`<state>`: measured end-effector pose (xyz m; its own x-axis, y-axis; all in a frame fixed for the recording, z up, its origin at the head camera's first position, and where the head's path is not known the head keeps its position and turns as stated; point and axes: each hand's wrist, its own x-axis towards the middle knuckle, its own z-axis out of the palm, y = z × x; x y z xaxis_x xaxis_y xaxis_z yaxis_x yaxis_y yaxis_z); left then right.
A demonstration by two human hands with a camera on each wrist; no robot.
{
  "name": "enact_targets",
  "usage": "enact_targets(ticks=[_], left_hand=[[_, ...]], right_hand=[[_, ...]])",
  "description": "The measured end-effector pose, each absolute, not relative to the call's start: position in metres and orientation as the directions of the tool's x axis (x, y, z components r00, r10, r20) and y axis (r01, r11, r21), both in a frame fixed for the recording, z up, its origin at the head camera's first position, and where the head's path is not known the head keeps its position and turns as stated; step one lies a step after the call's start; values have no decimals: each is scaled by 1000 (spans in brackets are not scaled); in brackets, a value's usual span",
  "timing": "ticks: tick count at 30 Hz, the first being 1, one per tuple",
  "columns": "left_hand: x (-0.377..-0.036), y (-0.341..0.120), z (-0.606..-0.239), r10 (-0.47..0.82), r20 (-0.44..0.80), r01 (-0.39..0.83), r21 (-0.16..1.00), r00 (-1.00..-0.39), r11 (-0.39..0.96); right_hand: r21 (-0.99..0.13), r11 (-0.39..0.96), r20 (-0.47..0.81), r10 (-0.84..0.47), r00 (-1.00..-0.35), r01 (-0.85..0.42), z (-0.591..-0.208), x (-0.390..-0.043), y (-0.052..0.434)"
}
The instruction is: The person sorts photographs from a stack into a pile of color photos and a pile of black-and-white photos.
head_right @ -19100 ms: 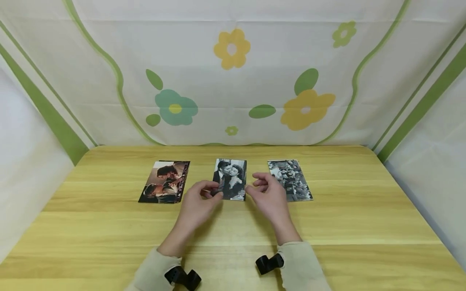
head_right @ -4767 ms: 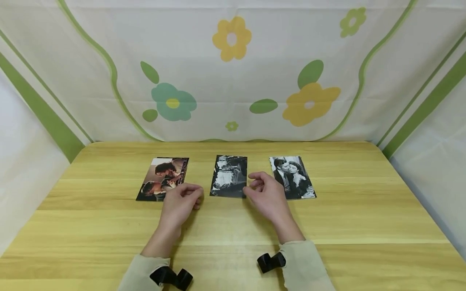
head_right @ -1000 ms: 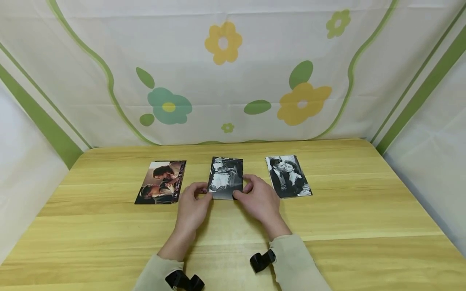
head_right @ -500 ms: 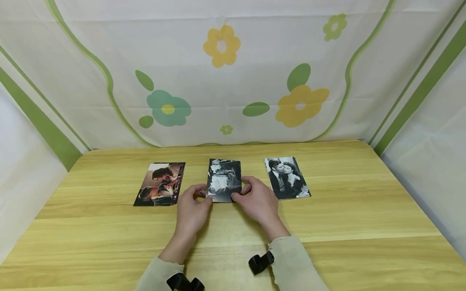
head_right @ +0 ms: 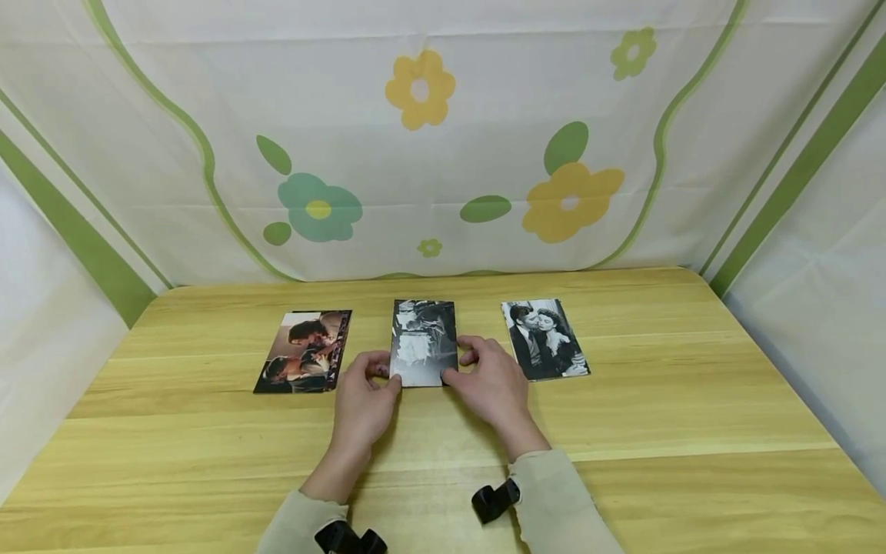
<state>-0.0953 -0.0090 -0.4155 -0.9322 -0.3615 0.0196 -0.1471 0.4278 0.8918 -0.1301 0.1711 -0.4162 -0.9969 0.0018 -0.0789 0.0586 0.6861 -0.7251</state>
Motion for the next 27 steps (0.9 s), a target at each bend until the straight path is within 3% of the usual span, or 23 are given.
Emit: enact_targets(ticks=[13,27], left_hand=[[-96,-9,-417,-373,73,-112,885,-925,452],[-95,-10,-415,-396,26,-126,927,-918,353]], right_hand=[[-777,625,-86,10,-996,73,-414,-129,169],[-831,551,-79,7,-997,70,-411,-126,167]])
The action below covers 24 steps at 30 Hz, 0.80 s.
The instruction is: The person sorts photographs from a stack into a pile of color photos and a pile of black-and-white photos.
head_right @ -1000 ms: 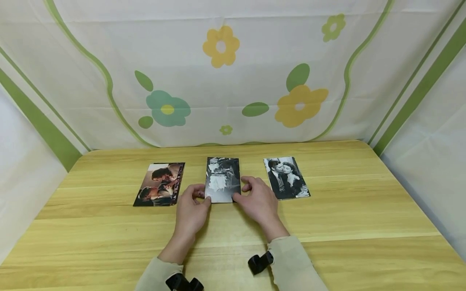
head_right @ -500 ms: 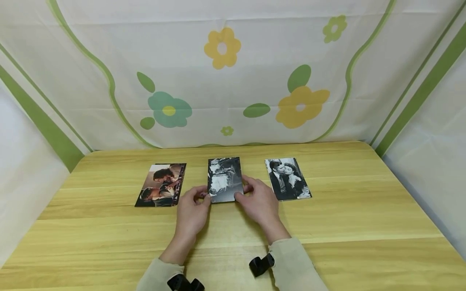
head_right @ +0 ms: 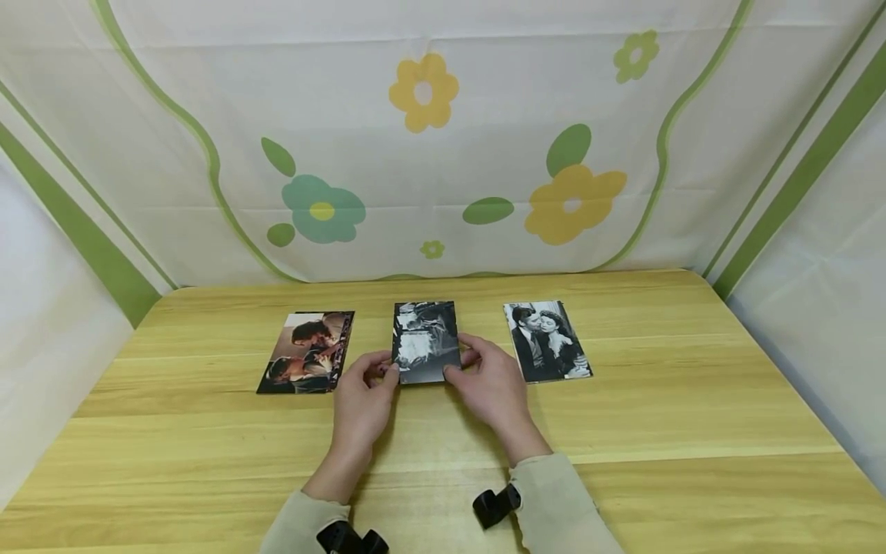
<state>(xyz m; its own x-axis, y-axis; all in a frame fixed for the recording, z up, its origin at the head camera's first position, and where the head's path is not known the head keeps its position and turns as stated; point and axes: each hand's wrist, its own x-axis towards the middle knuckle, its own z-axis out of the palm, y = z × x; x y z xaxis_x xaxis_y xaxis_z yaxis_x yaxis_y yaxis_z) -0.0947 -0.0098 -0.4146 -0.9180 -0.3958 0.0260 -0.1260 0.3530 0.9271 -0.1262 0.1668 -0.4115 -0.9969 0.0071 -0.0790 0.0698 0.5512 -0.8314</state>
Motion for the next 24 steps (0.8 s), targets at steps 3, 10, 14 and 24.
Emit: enact_targets(ticks=[3,10,14,24], left_hand=[[-94,-11,-415,-391,38,-111,930,-920,350],[-94,-13,-416,-377,56,-86,933,-925,350],[-94,-14,-415,-372,46,-89,937,-927,337],[-95,-14,-411,-370,-22,-130,954,-929,269]], right_hand=[[-842,535,-80,4,-997,70,-411,-126,166],[-845,530,-80,7,-997,72,-409,-127,165],[-849,522,-87,13,-996,81,-409,-127,165],[-856,509,-100,12,-995,92,-405,-125,167]])
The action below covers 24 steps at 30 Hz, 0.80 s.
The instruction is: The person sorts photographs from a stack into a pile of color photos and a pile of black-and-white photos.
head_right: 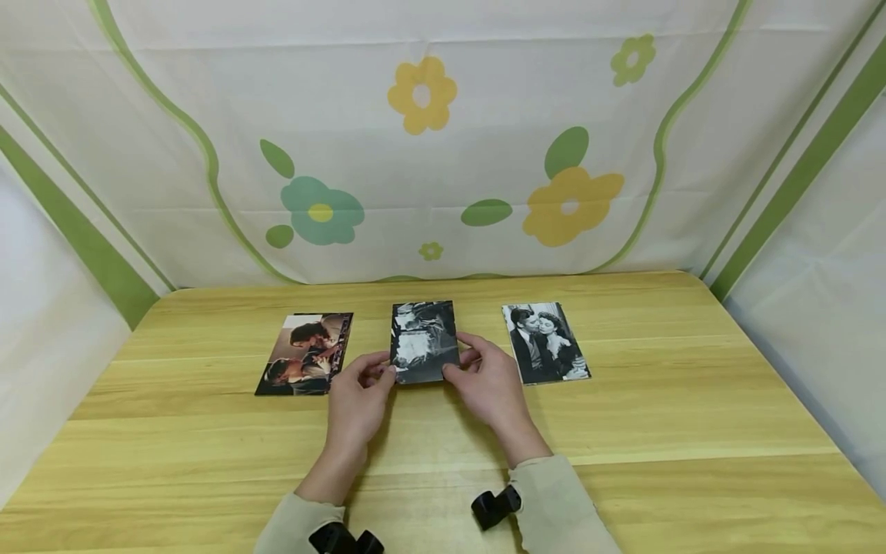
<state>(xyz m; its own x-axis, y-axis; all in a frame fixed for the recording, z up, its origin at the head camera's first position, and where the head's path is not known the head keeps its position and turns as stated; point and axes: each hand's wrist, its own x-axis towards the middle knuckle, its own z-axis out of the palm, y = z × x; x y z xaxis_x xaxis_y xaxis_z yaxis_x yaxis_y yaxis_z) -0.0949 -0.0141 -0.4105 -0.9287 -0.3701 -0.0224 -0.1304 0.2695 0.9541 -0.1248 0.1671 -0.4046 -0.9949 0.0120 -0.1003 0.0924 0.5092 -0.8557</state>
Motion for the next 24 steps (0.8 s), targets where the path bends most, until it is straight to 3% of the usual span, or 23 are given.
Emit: enact_targets(ticks=[24], left_hand=[[-91,-24,-380,-362,-73,-149,971,-929,188]], right_hand=[[-901,430,-65,-10,-998,54,-382,-120,167]])
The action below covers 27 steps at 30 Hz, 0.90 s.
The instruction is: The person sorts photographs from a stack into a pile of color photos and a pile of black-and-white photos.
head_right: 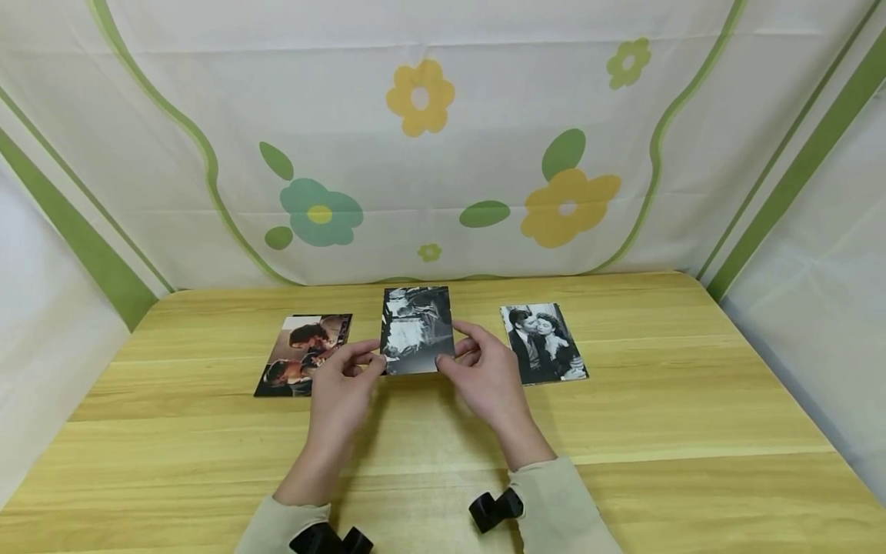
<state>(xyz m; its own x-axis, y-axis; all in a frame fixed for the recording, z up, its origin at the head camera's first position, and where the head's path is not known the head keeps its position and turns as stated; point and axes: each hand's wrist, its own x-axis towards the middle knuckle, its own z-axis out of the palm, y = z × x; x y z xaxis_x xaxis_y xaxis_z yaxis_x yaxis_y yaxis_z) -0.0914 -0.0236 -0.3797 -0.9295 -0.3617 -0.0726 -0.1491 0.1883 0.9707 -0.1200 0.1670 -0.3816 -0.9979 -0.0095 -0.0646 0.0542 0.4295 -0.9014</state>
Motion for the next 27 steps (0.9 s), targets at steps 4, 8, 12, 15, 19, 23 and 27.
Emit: enact_targets(ticks=[4,8,12,15,19,23,27], left_hand=[[-92,-23,-380,-367,-80,-153,973,-927,174],[-91,-18,-382,-349,-79,-147,974,-934,173],[-92,-13,-385,-320,-66,-127,976,-945,176],[-94,-8,-388,-303,-62,-119,978,-951,174],[-99,2,-390,-268,-68,-117,979,-961,169],[-105,16,-391,-222,-59,-97,981,-973,167],[-111,35,-391,-196,-51,-84,982,-979,167]], right_hand=[[-905,422,-60,-10,-998,50,-383,-121,168],[-902,429,-33,22,-999,39,-386,-123,171],[-899,434,-15,98,-995,57,-387,-124,175],[-903,421,-25,154,-988,89,-387,-125,179],[-900,416,-49,196,-979,129,-387,-127,186],[-892,426,-61,222,-973,153,-387,-130,198],[-892,414,-87,238,-967,182,-386,-132,213]])
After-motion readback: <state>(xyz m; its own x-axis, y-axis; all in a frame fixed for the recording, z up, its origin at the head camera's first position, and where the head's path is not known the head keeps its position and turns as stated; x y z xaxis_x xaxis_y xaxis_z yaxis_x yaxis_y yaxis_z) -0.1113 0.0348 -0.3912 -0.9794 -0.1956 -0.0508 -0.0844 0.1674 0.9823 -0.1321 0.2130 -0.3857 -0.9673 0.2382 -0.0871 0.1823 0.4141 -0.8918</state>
